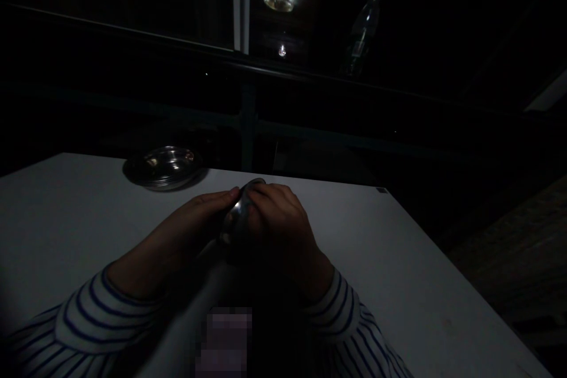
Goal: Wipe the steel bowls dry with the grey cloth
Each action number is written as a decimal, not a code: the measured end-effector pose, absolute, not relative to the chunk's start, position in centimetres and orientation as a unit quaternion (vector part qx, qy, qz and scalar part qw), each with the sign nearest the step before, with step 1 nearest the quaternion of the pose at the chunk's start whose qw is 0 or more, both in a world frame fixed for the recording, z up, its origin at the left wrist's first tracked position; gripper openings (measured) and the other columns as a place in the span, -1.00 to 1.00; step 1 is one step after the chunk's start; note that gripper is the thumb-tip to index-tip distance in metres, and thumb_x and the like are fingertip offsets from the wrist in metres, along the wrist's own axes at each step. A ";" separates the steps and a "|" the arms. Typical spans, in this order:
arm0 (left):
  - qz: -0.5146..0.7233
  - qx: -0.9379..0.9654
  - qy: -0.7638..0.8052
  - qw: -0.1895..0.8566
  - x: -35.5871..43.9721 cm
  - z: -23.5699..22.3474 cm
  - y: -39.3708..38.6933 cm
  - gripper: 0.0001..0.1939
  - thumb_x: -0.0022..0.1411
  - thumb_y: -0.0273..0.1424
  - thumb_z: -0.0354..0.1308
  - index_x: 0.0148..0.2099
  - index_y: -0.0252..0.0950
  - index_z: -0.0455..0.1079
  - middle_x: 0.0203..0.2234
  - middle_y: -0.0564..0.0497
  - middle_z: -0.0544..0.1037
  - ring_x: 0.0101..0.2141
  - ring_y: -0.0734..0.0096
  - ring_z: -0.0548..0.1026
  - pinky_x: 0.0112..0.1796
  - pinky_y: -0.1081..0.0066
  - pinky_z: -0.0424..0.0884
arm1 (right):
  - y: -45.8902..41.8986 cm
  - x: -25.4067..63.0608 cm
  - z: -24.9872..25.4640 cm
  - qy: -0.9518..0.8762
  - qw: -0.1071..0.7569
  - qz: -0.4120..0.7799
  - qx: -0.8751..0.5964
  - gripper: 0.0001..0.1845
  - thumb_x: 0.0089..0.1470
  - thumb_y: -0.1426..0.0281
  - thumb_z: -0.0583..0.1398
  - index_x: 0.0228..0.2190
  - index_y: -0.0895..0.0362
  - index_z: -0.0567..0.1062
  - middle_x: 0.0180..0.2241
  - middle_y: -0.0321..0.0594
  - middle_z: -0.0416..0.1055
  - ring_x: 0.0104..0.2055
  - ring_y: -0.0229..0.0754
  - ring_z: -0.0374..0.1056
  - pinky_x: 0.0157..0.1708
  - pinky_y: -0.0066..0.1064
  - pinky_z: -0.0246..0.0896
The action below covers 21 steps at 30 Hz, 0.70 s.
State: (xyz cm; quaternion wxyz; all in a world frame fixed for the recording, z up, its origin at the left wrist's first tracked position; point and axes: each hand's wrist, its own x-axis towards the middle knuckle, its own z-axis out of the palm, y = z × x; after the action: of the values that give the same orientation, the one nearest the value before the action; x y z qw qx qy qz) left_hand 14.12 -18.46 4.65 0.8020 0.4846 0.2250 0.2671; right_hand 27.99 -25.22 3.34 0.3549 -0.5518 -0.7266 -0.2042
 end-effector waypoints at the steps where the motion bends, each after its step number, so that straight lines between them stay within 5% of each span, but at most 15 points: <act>1: 0.275 0.486 0.228 0.798 14.1 4.6 -18.4 -0.79 0.07 -0.32 0.11 -0.36 -0.37 0.46 -0.58 0.01 0.51 -0.54 0.51 0.42 -0.47 0.53 0.27 | -25.3 27.7 3.4 -0.735 0.345 -0.203 -0.547 -0.72 0.08 0.41 0.03 -0.19 0.23 0.42 -0.14 -0.14 0.36 -0.09 -0.16 0.22 -0.07 -0.30 0.15; 12: 0.247 0.496 0.193 0.810 14.3 4.8 -18.6 -0.80 0.08 -0.34 0.11 -0.36 -0.38 0.47 -0.59 0.03 0.50 -0.55 0.53 0.40 -0.48 0.53 0.26 | -24.9 28.8 3.4 -0.678 0.394 -0.203 -0.587 -0.75 0.05 0.47 0.04 -0.21 0.22 0.39 -0.20 -0.13 0.40 -0.14 -0.19 0.29 -0.11 -0.34 0.19; 21: 0.298 0.500 0.228 0.780 14.2 4.4 -18.2 -0.78 0.07 -0.32 0.11 -0.27 -0.35 0.47 -0.49 0.00 0.54 -0.46 0.51 0.43 -0.40 0.53 0.29 | -25.8 26.9 3.6 -0.741 0.319 -0.207 -0.553 -0.72 0.09 0.36 0.02 -0.20 0.20 0.41 -0.12 -0.17 0.36 -0.08 -0.13 0.21 -0.07 -0.25 0.13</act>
State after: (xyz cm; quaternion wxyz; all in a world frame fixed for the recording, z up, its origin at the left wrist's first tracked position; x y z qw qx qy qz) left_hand 14.17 -18.22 4.44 0.7801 0.5004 0.2280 0.2985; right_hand 26.87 -25.82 3.61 0.3192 -0.5525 -0.7415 -0.2074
